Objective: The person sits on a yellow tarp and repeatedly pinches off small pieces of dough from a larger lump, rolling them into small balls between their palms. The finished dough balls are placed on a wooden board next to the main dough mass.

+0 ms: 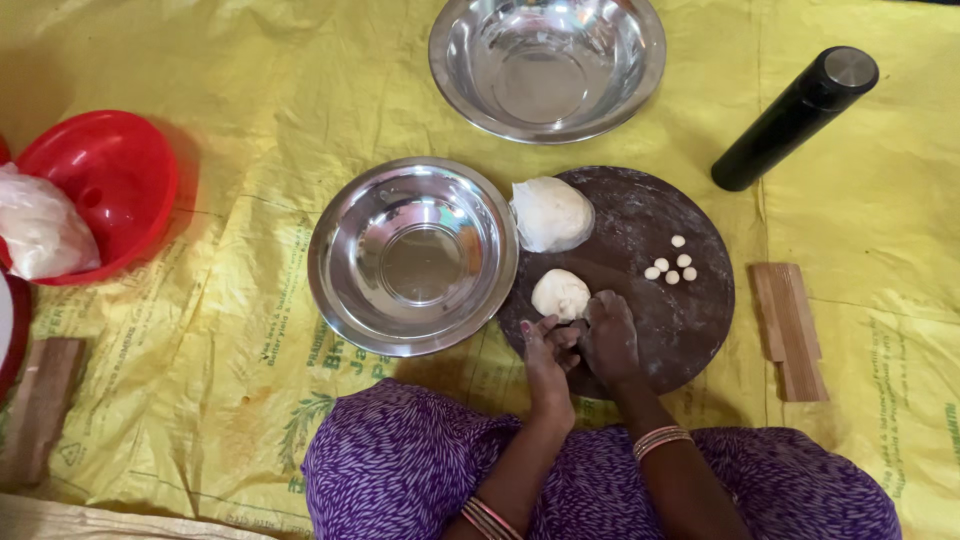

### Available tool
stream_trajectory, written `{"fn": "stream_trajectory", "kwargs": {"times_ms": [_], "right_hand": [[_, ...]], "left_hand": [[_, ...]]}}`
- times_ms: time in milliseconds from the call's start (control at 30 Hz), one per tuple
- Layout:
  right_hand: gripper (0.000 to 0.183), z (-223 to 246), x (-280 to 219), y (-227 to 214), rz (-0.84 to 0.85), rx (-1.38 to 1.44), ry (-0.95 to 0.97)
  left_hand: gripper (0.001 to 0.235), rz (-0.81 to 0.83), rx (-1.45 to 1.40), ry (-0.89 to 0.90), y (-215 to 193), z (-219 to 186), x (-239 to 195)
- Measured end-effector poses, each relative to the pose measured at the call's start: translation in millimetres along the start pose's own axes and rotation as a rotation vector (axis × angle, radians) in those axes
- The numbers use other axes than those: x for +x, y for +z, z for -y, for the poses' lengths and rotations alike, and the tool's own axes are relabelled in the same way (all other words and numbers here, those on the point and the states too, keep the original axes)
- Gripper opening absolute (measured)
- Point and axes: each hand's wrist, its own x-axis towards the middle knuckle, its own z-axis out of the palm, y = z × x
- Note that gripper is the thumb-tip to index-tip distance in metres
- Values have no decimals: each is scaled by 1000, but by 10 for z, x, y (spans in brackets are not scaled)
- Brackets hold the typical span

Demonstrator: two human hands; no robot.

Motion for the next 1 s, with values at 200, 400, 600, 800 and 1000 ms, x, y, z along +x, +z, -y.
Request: {"fn": "stream_trajectory", "kwargs": {"times_ms": [200,400,600,800,1000], "right_hand": [[22,-85,46,-4,75,-24,-78],[9,-93,40,-50,105,-56,-149],[26,-161,-21,-48,99,115,161],[32,-262,-62,-85,205,904,883],[27,-178,-81,-41,138,454,636]], "left_hand": [[80,131,279,-43,42,44,80],[91,228,317,-31,16,100,95],[94,230,305,-42,35,52,104],[96,218,285,-51,76,32,77],[98,218,339,-79,106,-25,37]]}}
